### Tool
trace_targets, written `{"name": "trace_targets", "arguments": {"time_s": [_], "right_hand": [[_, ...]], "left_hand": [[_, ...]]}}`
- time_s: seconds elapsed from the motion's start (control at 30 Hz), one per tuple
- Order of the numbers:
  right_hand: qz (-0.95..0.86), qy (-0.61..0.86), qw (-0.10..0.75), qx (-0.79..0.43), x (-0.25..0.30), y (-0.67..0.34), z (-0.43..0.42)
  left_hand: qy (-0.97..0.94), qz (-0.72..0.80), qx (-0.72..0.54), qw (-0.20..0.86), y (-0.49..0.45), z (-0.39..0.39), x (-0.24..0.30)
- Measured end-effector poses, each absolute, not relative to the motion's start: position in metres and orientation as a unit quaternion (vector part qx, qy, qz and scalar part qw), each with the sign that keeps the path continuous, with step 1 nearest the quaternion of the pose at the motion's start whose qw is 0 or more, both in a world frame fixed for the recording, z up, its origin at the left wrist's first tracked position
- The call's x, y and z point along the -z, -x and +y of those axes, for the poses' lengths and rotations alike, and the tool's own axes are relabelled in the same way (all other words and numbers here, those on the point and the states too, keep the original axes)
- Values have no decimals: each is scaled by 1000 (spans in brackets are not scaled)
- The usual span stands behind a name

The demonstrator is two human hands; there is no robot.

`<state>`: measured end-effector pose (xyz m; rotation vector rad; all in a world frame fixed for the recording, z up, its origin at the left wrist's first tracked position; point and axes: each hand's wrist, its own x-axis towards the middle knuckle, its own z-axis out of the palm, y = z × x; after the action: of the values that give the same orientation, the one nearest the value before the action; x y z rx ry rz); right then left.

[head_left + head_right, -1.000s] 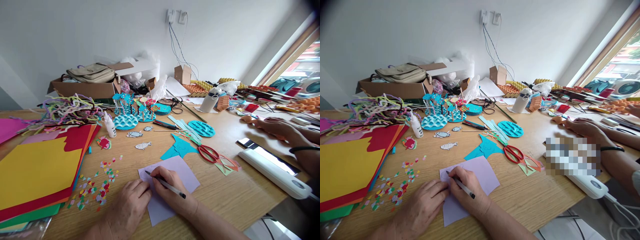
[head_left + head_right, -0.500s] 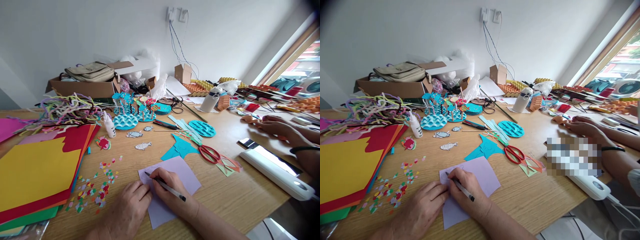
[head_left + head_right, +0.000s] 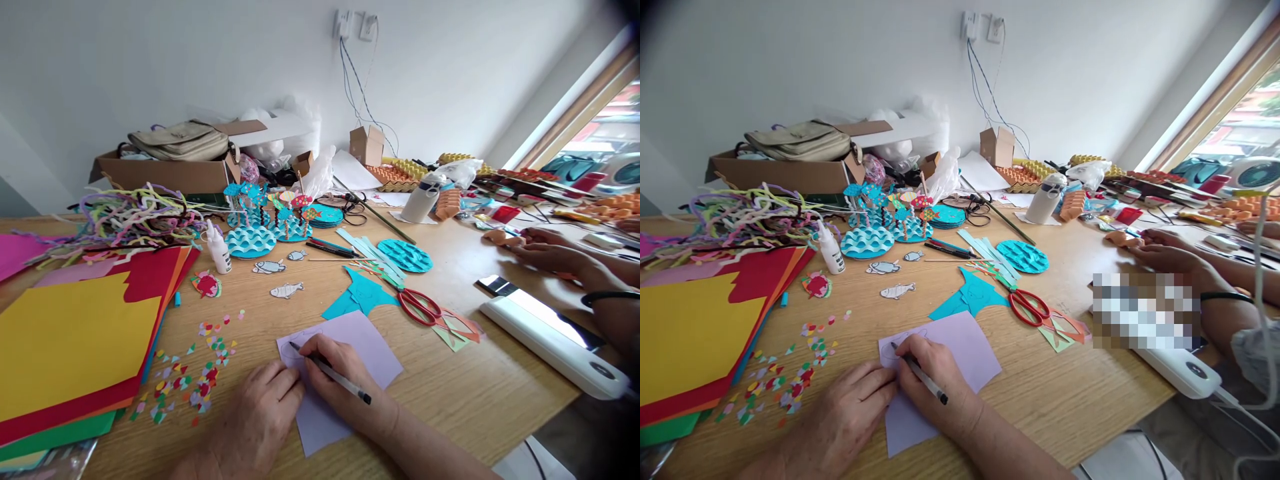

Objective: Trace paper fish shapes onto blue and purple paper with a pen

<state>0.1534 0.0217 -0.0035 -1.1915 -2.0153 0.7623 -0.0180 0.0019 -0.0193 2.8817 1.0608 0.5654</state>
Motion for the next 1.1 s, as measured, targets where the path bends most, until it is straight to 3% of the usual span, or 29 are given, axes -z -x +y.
{"name": "trace_targets", "arguments": {"time_s": [1.1], "right_hand": [[-733,461,376,-330,2,-158,19]], "left_hand": [[-925,319,-206,-13,22,2,18]]}}
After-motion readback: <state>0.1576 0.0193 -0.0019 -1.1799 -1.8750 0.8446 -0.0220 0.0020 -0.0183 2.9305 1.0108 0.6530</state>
